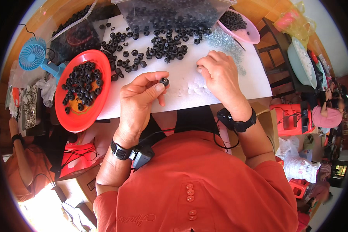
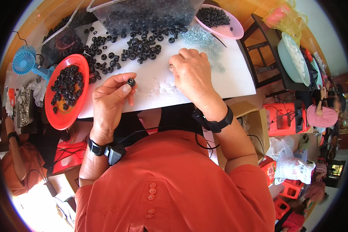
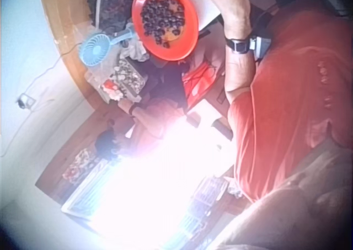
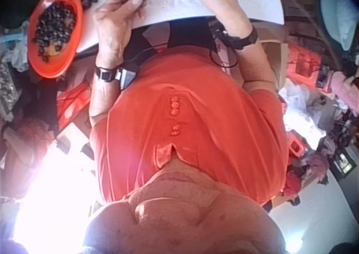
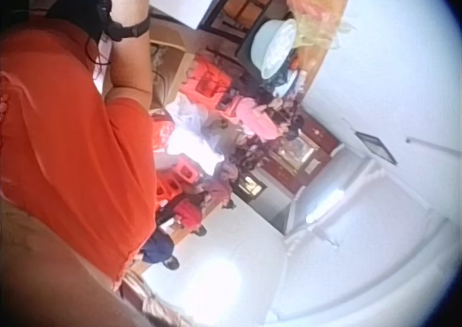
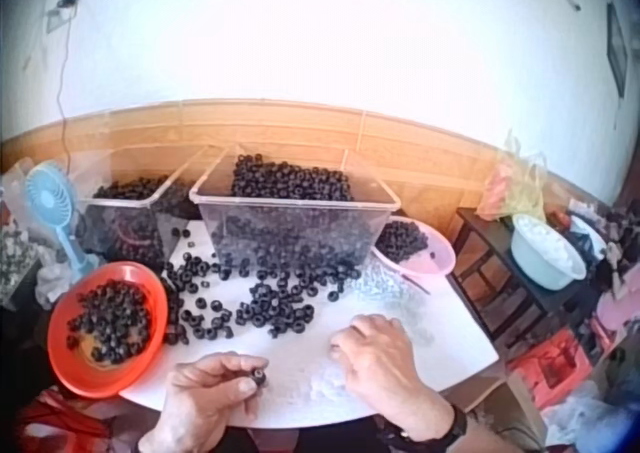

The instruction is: Assembling small black plastic components by hand at a workstation.

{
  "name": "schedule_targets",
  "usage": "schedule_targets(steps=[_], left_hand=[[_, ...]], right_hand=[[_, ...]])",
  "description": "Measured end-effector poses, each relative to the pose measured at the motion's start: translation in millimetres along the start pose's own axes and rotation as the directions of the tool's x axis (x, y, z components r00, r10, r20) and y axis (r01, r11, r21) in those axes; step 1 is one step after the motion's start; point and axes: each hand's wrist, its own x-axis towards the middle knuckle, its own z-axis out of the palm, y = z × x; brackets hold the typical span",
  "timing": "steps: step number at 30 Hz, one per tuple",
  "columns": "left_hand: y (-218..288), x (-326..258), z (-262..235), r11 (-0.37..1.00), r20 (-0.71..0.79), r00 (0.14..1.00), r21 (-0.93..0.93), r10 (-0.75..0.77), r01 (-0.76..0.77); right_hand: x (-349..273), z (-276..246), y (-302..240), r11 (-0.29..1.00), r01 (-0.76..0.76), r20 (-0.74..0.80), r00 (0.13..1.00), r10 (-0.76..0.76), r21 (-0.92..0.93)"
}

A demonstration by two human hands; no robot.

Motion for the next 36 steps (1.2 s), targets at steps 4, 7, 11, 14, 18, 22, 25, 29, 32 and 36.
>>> schedule_targets(steps=[4,7,11,14,18,22,25,29,32,36], left_hand=[[-1,1,-2,1.000,0.009,1.000,-0.014,0.006,-0.006],[-2,2,-3,1.000,0.037,0.999,-0.026,0.009,-0.008],[-1,1,-1,1.000,0.011,1.000,-0.020,0.010,-0.010],[-1,1,1,1.000,-0.011,1.000,-0.011,0.016,-0.016],[-1,0,-1,1.000,0.004,1.000,0.011,0.010,-0.010],[0,1,-1,1.000,0.014,1.000,-0.006,0.012,-0.012],[-1,0,-1,0.999,0.006,1.000,-0.033,-0.005,0.005],[1,1,0,0.999,-0.005,1.000,-0.044,-0.028,0.028],[1,1,0,0.998,-0.018,0.999,-0.052,-0.041,0.040],[1,1,2,0.996,-0.036,0.998,-0.070,-0.052,0.050]], right_hand=[[-1,-1,-3,0.997,-0.073,-0.027,0.997,0.073,-0.027],[-4,-1,2,0.996,-0.082,-0.032,0.996,0.082,0.021],[-6,2,4,0.997,-0.071,-0.075,0.995,0.069,-0.017],[-4,1,-2,0.991,-0.069,-0.110,0.992,0.056,-0.115],[-6,1,-2,0.994,-0.052,-0.068,0.997,0.046,-0.097],[-4,-2,-4,0.998,-0.054,-0.036,0.998,0.053,-0.012],[2,-9,-16,0.980,-0.080,-0.025,0.996,0.086,0.184],[21,-7,-43,0.787,-0.028,-0.077,0.993,0.095,0.616],[28,1,-54,0.786,0.072,-0.155,0.987,0.031,0.614],[26,8,-57,0.763,0.036,-0.090,0.996,0.029,0.645]])
